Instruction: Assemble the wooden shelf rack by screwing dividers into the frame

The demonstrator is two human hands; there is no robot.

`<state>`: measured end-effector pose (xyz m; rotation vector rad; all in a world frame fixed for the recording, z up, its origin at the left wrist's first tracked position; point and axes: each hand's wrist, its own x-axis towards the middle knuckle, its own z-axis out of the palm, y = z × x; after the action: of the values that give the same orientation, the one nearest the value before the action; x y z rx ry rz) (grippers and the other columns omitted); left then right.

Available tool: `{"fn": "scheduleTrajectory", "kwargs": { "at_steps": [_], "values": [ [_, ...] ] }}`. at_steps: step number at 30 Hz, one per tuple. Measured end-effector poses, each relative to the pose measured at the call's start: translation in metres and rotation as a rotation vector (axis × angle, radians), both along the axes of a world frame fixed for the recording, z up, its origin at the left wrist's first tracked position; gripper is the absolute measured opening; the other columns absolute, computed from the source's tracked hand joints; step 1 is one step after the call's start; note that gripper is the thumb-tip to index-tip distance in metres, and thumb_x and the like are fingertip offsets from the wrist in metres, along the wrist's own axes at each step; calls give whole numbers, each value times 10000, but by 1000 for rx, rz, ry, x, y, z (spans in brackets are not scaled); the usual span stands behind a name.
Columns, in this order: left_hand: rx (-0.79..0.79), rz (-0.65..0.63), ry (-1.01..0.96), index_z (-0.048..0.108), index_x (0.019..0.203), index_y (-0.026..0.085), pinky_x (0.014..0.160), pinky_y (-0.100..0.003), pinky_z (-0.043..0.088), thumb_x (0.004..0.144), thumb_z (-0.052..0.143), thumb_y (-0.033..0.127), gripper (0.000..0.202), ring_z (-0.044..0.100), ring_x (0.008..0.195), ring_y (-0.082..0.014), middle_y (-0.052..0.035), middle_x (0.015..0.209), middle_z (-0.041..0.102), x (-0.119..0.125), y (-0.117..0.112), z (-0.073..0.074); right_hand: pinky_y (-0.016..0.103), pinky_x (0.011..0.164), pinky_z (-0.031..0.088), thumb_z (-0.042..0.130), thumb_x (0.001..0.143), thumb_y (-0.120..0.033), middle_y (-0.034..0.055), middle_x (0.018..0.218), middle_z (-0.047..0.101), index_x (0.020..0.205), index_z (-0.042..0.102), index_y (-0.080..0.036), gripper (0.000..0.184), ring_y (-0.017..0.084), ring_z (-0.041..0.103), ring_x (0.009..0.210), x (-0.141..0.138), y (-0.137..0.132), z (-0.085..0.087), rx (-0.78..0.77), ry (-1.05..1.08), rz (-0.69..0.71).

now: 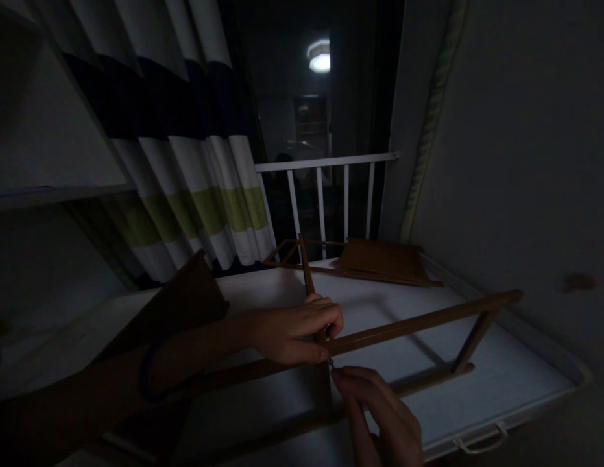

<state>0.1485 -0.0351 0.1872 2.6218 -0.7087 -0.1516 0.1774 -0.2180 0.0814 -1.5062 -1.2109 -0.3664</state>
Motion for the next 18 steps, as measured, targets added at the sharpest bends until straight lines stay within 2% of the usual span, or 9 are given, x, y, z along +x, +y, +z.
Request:
{"fn": "scheduleTrajectory", "kwargs": {
  "at_steps": [3,8,12,18],
  "values": [
    [-3,-11,-1,334,807,194,837,-284,263,749,505,229,185,390,835,-134,13,802,402,0,0,0,233,740,501,489,821,-116,53,946,609,963,566,-210,187,159,582,878,-4,1,-4,7,85,-31],
    [0,-4,-4,330,805,198,829,-284,273,744,508,225,190,395,830,-137,12,802,410,1,0,-1,214,684,520,490,835,-191,55,907,633,906,600,-198,131,157,606,816,-11,3,-6,32,149,-85],
    [-2,-10,-11,330,806,199,833,-288,277,754,504,242,187,408,841,-140,7,816,421,1,0,-2,273,744,519,495,828,-161,35,953,628,982,597,-229,197,170,599,852,-17,5,-6,102,113,-114],
    [-6,-5,-3,340,810,194,840,-295,283,764,504,262,183,408,844,-138,8,814,419,1,1,-2,239,734,518,474,830,-174,-11,993,617,1083,553,-265,280,155,606,843,-20,4,-7,32,43,-196]
  ]
}}
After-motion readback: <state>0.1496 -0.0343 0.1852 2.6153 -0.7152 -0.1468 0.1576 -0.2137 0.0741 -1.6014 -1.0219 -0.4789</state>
